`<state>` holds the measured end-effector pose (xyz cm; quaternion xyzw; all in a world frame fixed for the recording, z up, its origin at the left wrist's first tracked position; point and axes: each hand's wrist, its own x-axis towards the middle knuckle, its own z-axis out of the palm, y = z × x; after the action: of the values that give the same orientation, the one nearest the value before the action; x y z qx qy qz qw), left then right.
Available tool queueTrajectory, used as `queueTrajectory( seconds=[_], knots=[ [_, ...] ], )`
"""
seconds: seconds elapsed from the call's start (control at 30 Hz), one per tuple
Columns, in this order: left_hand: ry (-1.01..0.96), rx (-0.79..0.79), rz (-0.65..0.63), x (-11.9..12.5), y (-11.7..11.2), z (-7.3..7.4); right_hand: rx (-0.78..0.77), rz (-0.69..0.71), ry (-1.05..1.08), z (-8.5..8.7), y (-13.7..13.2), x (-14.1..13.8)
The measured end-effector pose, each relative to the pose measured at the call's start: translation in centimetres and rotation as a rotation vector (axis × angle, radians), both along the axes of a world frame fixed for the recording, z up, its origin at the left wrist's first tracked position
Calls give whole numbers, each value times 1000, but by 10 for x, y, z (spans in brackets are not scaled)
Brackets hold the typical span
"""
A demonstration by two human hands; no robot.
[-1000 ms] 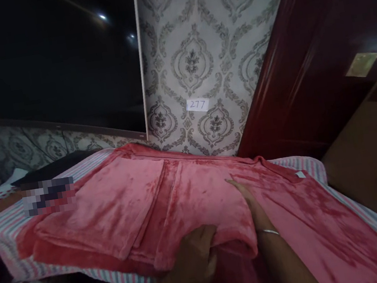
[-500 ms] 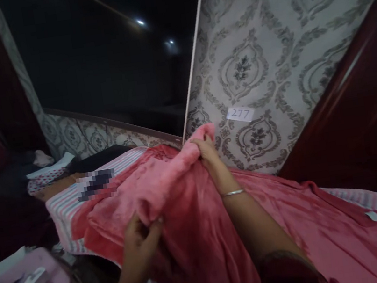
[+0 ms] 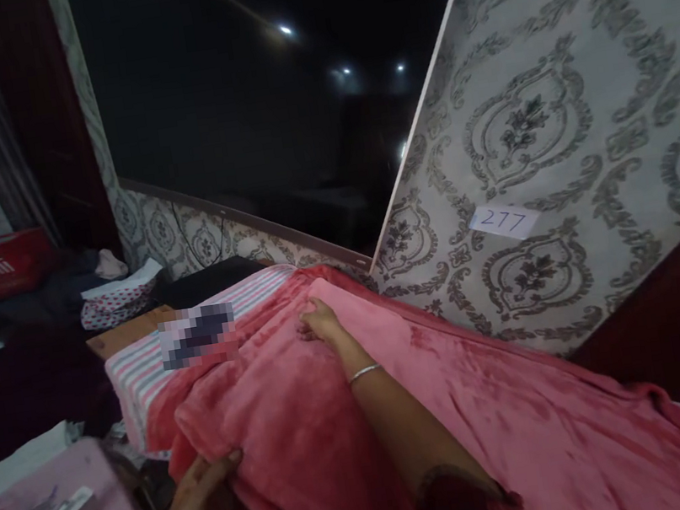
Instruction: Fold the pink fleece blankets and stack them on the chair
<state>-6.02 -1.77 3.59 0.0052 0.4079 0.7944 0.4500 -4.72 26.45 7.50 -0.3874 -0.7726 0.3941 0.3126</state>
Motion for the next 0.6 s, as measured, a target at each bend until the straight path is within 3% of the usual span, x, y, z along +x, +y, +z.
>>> queueTrajectory(
  seconds=[0.2, 0.43, 0.53, 0.6],
  knots=[
    [140, -115, 31, -30, 1, 7, 170, -160, -150, 19, 31, 35],
    [974, -501, 95, -76, -7, 16, 257, -209, -370, 17, 65, 61],
    [1293, -558, 196, -86, -7, 15, 240, -143, -439, 9, 83, 63],
    [1378, -559, 236, -89, -5, 13, 247, -52, -456, 4, 94, 62]
  ],
)
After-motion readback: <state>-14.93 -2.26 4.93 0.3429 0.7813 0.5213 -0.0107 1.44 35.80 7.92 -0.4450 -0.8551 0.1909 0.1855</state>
